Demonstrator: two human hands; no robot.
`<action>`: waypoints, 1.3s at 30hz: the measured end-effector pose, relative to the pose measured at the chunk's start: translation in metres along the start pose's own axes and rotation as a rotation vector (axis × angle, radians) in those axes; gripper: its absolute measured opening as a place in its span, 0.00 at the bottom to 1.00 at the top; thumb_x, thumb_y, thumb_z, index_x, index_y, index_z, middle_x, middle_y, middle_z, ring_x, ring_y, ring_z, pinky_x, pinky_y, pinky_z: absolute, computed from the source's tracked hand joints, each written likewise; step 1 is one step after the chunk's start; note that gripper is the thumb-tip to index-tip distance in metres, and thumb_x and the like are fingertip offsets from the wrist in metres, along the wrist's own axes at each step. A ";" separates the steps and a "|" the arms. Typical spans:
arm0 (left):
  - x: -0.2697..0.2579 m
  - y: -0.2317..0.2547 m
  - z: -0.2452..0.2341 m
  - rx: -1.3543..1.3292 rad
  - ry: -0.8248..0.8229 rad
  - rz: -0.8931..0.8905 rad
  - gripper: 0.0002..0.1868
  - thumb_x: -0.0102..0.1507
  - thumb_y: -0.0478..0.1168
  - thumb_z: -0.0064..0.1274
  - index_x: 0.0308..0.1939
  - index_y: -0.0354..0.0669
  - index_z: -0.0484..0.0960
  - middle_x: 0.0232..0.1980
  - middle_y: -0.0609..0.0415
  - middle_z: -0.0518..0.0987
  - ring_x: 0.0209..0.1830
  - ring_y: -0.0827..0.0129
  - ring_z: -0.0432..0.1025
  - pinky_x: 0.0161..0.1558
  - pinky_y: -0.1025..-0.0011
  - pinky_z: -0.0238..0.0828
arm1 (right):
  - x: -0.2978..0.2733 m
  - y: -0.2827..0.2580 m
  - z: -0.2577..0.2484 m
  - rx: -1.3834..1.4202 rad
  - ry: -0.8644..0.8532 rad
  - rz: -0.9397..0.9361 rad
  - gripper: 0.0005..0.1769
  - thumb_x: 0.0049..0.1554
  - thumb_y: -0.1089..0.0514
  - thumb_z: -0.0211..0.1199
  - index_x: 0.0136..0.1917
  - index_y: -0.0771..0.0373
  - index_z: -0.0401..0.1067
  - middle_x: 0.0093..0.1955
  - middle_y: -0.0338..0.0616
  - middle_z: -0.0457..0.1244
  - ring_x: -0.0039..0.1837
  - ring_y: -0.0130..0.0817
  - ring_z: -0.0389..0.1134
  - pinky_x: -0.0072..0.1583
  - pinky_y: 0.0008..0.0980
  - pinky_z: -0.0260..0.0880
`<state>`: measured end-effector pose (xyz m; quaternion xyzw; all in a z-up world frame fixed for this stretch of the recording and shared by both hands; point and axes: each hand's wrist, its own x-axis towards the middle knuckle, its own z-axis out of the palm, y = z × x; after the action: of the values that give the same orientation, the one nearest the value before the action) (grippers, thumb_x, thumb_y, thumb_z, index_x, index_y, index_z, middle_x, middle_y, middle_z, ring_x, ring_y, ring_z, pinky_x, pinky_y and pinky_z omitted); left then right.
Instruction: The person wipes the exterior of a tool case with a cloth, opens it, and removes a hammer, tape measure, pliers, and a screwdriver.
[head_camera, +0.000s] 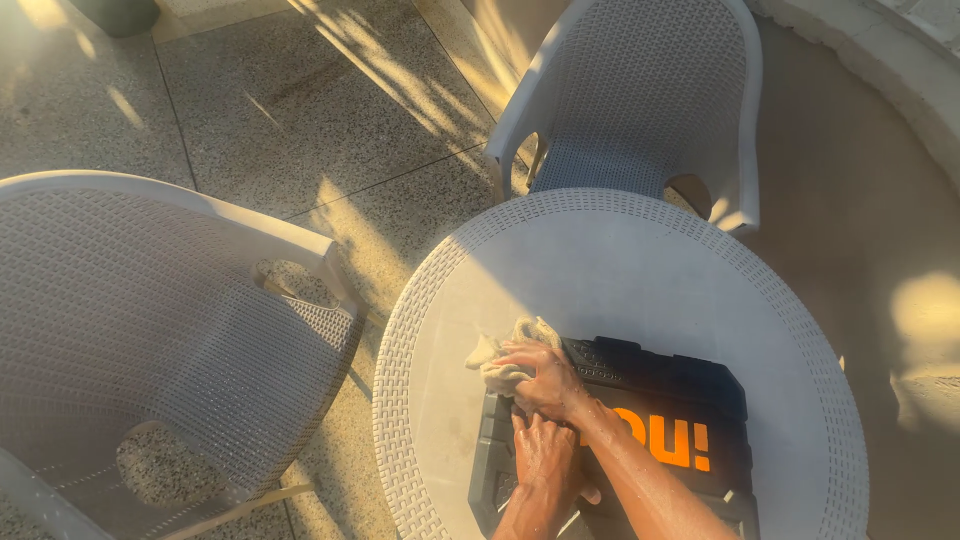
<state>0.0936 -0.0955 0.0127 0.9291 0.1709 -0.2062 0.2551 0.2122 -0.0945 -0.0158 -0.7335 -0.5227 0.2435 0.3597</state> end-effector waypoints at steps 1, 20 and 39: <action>-0.007 0.001 -0.008 -0.038 -0.030 0.004 0.47 0.37 0.56 0.75 0.60 0.44 0.82 0.65 0.49 0.76 0.71 0.53 0.65 0.76 0.41 0.41 | -0.009 0.007 -0.001 -0.001 0.122 0.063 0.24 0.43 0.60 0.63 0.54 0.57 0.83 0.66 0.53 0.68 0.69 0.47 0.66 0.69 0.42 0.63; -0.082 -0.125 0.125 -0.247 0.490 0.643 0.25 0.60 0.49 0.62 0.54 0.35 0.84 0.71 0.41 0.74 0.79 0.53 0.63 0.81 0.55 0.50 | 0.027 -0.042 0.058 -0.641 -0.052 0.049 0.17 0.50 0.60 0.66 0.54 0.62 0.78 0.63 0.44 0.67 0.78 0.49 0.54 0.73 0.49 0.56; -0.092 -0.130 0.145 -0.408 0.390 0.478 0.14 0.58 0.31 0.51 0.46 0.35 0.86 0.51 0.40 0.82 0.58 0.49 0.75 0.59 0.55 0.72 | -0.041 -0.143 0.093 -0.331 -0.360 0.214 0.14 0.44 0.60 0.70 0.47 0.58 0.80 0.43 0.47 0.70 0.54 0.43 0.70 0.58 0.42 0.69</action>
<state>-0.0832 -0.0881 -0.1103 0.8947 0.0321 0.0787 0.4386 0.0459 -0.0804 0.0373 -0.7784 -0.5305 0.3177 0.1084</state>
